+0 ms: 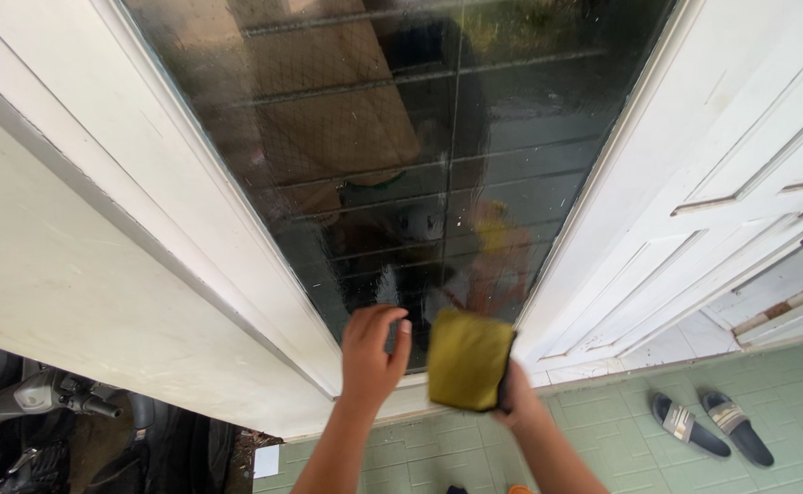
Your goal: The person sprays a glass door with a yellow spray bottle and wipes the surface with a yellow cloth. They repeatedly spray and wipe different sections of the glass, including the frame edges, using both hands to hold the cloth and the door frame.
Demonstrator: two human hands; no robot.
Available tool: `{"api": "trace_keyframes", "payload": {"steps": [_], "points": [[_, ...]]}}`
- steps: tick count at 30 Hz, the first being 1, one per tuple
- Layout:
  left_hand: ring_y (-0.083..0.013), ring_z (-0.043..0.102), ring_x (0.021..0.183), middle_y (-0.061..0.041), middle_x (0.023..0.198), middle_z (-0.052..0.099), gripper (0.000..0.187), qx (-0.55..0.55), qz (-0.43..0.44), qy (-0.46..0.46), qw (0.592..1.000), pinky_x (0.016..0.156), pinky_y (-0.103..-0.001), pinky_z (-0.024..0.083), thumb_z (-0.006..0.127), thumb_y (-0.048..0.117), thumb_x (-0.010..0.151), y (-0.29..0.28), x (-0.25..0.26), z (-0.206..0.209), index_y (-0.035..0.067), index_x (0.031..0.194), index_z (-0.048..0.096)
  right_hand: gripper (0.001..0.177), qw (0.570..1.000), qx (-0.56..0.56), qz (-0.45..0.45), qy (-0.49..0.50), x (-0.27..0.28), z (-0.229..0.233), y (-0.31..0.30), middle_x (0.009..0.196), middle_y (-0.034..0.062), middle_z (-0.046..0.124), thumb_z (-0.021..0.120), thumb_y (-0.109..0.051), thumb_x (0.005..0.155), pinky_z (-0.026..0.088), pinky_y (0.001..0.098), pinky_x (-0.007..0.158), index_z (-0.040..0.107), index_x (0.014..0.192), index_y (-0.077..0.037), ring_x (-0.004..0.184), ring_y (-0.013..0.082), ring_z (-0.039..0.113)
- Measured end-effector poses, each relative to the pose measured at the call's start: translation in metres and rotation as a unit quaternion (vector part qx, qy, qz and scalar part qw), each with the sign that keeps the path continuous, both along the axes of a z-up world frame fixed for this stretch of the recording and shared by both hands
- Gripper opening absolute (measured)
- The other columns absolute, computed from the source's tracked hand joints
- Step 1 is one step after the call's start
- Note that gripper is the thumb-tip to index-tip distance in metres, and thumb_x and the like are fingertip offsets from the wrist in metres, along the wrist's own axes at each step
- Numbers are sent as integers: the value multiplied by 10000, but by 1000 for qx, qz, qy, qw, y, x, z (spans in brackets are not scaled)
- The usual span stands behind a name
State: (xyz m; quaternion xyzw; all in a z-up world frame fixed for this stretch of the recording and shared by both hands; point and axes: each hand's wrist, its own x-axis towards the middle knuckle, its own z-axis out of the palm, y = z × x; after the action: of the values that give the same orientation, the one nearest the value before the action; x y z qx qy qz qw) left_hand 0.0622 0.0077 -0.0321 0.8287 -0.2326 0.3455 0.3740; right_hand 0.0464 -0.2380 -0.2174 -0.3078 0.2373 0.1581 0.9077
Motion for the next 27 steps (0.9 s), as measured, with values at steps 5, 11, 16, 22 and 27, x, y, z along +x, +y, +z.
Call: {"api": "trace_keyframes", "payload": {"steps": [5,11,16,22,27], "points": [[-269,619,978,-76,985,661,89,-48,88,-239,966,923,-434,465,649,37,863,62,6,30,63,947,636,513,939,-148,-243,-195,18,119,-33,1372,104,615,323,-392,1083,509,378,1006,486,1433,-54,1219,249,615],[-398,377,1442,-157,1358,535,219,-1,201,-322,925,1245,-562,246,570,130,1014,144,42,37,1,1190,566,681,565,-652,-356,-360,61,188,14,1674,289,215,233,-427,1161,186,483,1301,198,1625,70,1570,433,235],[-448,143,1554,-289,1595,416,494,122,290,-245,917,1273,-604,5,469,193,1091,180,80,4,-122,1471,471,786,449,-760,-353,-310,106,182,69,1698,343,-134,256,-470,1160,-10,597,1345,-44,1634,80,1626,510,-87],[-401,175,1569,-245,1569,459,490,141,310,-310,888,1281,-588,42,436,209,1105,190,97,-16,-89,1491,477,807,367,-805,-344,-315,135,147,191,1644,427,-76,328,-395,1124,-36,667,1279,53,1545,235,1544,571,-84],[-386,190,1572,-221,1573,461,482,152,317,-312,883,1284,-589,61,442,210,1099,193,98,-18,-67,1490,486,562,274,-827,-230,-434,131,112,264,1589,428,163,572,-342,986,-20,747,1195,527,1294,126,1523,573,33]]}}
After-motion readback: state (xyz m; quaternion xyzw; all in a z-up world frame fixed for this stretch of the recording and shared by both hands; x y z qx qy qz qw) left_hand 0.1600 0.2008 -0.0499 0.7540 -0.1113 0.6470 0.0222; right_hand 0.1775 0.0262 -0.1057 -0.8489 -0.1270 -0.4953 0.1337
